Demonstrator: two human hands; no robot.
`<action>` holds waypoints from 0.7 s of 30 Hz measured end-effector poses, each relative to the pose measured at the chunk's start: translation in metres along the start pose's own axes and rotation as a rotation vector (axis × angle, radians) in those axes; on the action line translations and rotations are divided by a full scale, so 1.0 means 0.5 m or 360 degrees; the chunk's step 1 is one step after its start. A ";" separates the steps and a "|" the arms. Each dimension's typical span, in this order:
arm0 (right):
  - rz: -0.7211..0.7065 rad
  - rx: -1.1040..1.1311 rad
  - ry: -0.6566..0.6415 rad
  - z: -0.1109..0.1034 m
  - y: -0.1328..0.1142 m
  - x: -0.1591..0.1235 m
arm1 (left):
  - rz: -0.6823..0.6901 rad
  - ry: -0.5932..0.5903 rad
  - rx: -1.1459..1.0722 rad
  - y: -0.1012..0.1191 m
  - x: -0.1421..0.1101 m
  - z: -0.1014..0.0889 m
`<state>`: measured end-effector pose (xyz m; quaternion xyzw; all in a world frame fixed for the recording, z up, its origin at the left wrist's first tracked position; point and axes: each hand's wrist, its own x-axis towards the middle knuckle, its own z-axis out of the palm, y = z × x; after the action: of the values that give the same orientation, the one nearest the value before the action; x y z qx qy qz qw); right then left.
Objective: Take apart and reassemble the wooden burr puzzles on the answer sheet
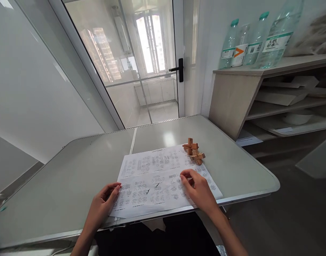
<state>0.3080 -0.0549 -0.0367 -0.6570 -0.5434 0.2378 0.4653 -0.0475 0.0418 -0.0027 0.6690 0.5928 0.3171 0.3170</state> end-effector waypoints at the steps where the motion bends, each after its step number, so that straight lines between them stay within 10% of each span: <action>1: -0.0009 0.0022 -0.0080 0.000 -0.002 0.001 | -0.0006 -0.0001 0.0017 -0.001 0.000 0.000; 21: 0.0080 0.0093 -0.0127 -0.003 0.013 -0.004 | 0.0096 0.0008 -0.0048 -0.003 -0.007 0.005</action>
<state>0.3120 -0.0573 -0.0420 -0.6465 -0.5378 0.2913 0.4560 -0.0468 0.0382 -0.0055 0.6808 0.5684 0.3372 0.3157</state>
